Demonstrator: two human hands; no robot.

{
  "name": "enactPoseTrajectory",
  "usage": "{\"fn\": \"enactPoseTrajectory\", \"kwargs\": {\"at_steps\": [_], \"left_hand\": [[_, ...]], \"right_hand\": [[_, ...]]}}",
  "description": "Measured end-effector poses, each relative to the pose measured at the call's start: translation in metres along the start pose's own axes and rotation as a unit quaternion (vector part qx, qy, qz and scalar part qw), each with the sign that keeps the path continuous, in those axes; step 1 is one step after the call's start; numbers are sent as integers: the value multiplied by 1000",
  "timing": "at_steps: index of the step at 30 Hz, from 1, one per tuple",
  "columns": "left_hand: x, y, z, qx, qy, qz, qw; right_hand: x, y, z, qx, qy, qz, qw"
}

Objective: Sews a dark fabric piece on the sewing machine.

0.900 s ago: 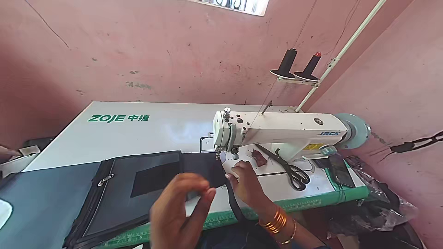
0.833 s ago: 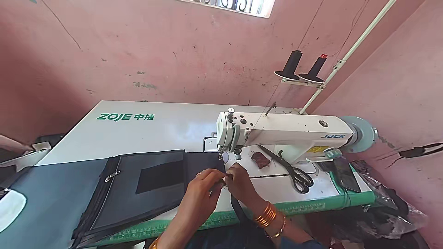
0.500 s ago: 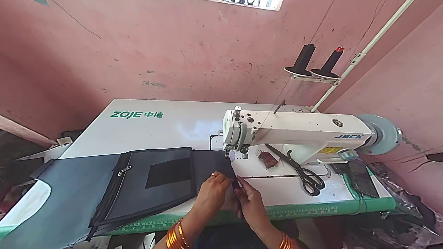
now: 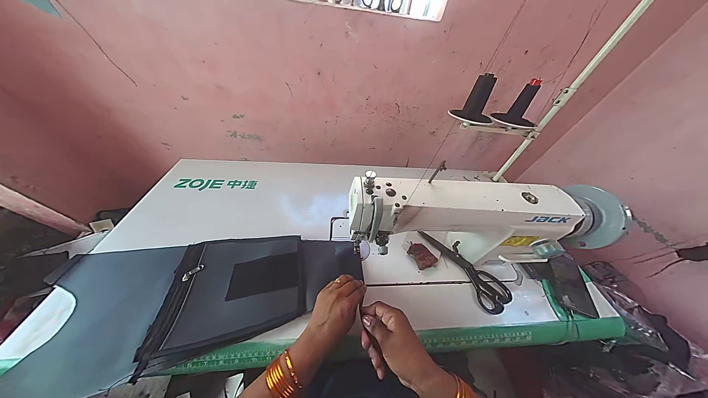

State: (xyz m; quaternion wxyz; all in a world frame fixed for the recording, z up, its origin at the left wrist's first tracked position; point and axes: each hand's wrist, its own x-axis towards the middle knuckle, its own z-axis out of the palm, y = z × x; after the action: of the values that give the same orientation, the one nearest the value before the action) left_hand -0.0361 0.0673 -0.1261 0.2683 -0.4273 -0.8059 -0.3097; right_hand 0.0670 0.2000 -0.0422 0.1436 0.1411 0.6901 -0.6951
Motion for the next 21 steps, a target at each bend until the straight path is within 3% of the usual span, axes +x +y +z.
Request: {"fn": "enactPoseTrajectory", "kwargs": {"at_steps": [2,4,5,7,10,12,13,14,17,18,20,21], "left_hand": [[0,-1,4,4,6,11,1000],[-2,0,4,8,1,14,1000],[-3,2,4,8,-2,11,1000],[-3,5,4,7,-6,0,1000],[-2,3,4,6,-6,3,1000],[-4,1,4,6,-4,5,1000],[-4,1,5,5,-2,4,1000],[-5,1,6,4,-2,3,1000],[-5,-1,6,-1,2,4,1000],[-5,-1,6,-4,3,5,1000],[-6,-1,7,0,8,6,1000],[-6,-1,7,2,10,5,1000]], "right_hand": [[9,-5,-19,-183,25,-107,977],[35,-1,-50,-431,191,-247,846],[49,-1,-68,-506,245,-249,789],[69,8,-101,-544,328,-275,722],[48,7,-124,-521,430,-329,659],[27,4,-143,-529,474,-260,654],[21,2,-153,-529,469,-218,673],[20,4,-161,-531,449,-214,686],[41,0,-163,-572,338,-304,683],[50,-4,-159,-599,299,-283,687],[67,-22,-155,-654,223,-151,707],[75,-24,-157,-661,230,-160,697]]}}
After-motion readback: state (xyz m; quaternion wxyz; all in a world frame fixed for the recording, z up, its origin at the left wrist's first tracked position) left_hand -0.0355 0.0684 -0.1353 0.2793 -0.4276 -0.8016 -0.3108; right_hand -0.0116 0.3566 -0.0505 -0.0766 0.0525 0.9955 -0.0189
